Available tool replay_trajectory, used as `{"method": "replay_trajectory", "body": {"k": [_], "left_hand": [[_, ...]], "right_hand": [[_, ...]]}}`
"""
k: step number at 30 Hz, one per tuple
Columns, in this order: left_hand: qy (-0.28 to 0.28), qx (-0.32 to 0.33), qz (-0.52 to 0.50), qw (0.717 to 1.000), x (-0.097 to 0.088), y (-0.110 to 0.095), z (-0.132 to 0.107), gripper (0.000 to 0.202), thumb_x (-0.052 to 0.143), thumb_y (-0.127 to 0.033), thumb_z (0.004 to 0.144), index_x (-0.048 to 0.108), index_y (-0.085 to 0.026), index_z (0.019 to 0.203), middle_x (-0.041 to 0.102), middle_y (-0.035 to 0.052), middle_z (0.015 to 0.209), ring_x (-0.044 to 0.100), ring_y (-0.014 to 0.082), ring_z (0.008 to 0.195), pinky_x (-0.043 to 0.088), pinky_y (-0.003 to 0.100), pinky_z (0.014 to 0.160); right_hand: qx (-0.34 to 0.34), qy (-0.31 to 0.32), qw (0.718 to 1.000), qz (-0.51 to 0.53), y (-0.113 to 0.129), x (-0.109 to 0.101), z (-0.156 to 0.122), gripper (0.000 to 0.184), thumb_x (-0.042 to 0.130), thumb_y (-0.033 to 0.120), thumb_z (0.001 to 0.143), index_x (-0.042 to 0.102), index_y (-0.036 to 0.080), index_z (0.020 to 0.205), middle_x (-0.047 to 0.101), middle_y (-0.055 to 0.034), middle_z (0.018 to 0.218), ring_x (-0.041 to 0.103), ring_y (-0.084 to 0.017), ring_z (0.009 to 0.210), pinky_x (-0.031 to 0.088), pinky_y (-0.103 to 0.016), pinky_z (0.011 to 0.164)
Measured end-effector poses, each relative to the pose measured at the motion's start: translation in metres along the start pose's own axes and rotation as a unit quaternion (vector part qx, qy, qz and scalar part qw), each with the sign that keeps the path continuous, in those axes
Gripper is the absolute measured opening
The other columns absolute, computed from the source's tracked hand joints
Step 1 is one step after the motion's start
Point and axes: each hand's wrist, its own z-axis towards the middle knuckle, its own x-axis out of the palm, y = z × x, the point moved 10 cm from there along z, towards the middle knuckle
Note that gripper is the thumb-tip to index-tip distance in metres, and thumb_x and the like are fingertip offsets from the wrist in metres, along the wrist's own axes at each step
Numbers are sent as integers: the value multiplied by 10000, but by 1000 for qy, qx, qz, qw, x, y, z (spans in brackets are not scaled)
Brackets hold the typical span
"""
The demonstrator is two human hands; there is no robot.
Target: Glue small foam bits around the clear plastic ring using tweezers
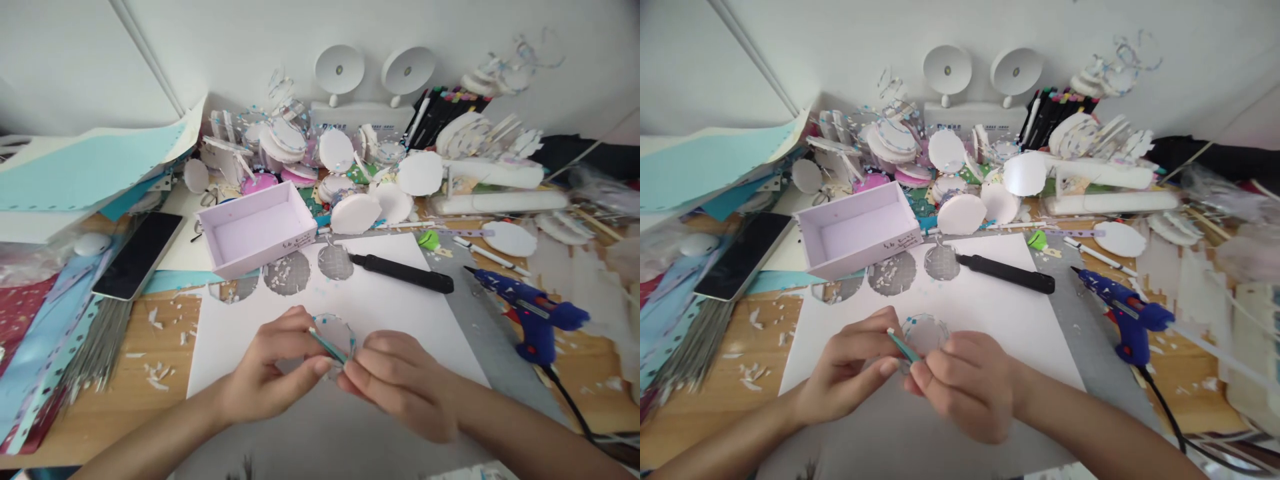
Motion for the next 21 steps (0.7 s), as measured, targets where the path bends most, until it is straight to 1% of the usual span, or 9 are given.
{"method": "replay_trajectory", "body": {"k": [3,5,7,10,13,15,18,20,21], "left_hand": [[-14,-49,-45,998,0,10,-2,354,523,-218,926,645,-137,603,576,39,589,472,134,605,398,271,607],[-34,-97,-80,991,-2,21,-6,358,541,-219,915,646,-137,582,568,33,575,469,132,602,383,261,587],[-58,-141,-112,982,-4,33,-12,344,573,-231,894,654,-139,572,565,27,568,471,132,602,377,256,582],[-98,-187,-150,966,-10,49,-20,285,624,-247,849,694,-144,593,560,17,570,467,126,592,367,251,578],[-127,-199,-179,955,-19,57,-24,247,628,-253,825,725,-160,618,578,21,603,481,134,613,369,257,592],[-141,-192,-193,952,-25,57,-24,251,611,-242,818,724,-177,604,583,20,620,483,138,632,366,258,597],[-152,-184,-209,948,-30,55,-24,256,595,-206,795,716,-192,570,555,7,595,454,132,622,341,254,580],[-152,-181,-220,946,-30,54,-24,250,592,-186,776,711,-196,557,523,-3,561,431,125,601,326,253,569],[-149,-181,-225,946,-29,53,-24,247,590,-178,768,709,-196,552,513,-7,550,426,123,592,323,253,563]], "right_hand": [[-98,-18,993,-63,17,7,1,92,661,28,774,644,106,728,671,-22,611,571,-96,496,472,-231,403],[-124,-28,988,-92,22,11,3,77,677,38,753,648,100,717,668,-32,616,564,-105,499,450,-237,388],[-123,-7,987,-102,24,16,6,32,647,55,769,663,82,771,670,-51,639,559,-120,501,433,-255,387],[-88,74,991,-72,22,23,8,204,477,76,852,665,77,931,676,-65,698,584,-146,539,476,-289,444],[-63,113,989,-77,25,10,-10,267,419,75,866,640,122,1007,685,-55,788,638,-163,672,556,-316,593],[-3,113,986,-122,18,-11,-36,238,463,62,844,630,149,990,690,-49,851,648,-164,747,574,-317,676],[152,132,960,-194,-6,-47,-93,170,527,108,832,597,179,970,683,-52,847,661,-174,773,572,-313,700],[299,141,913,-237,-29,-77,-139,102,525,188,841,575,198,929,640,-31,747,637,-166,648,551,-297,588],[374,116,882,-260,-39,-98,-161,110,532,247,838,561,197,931,615,-28,717,620,-170,597,542,-306,551]]}}
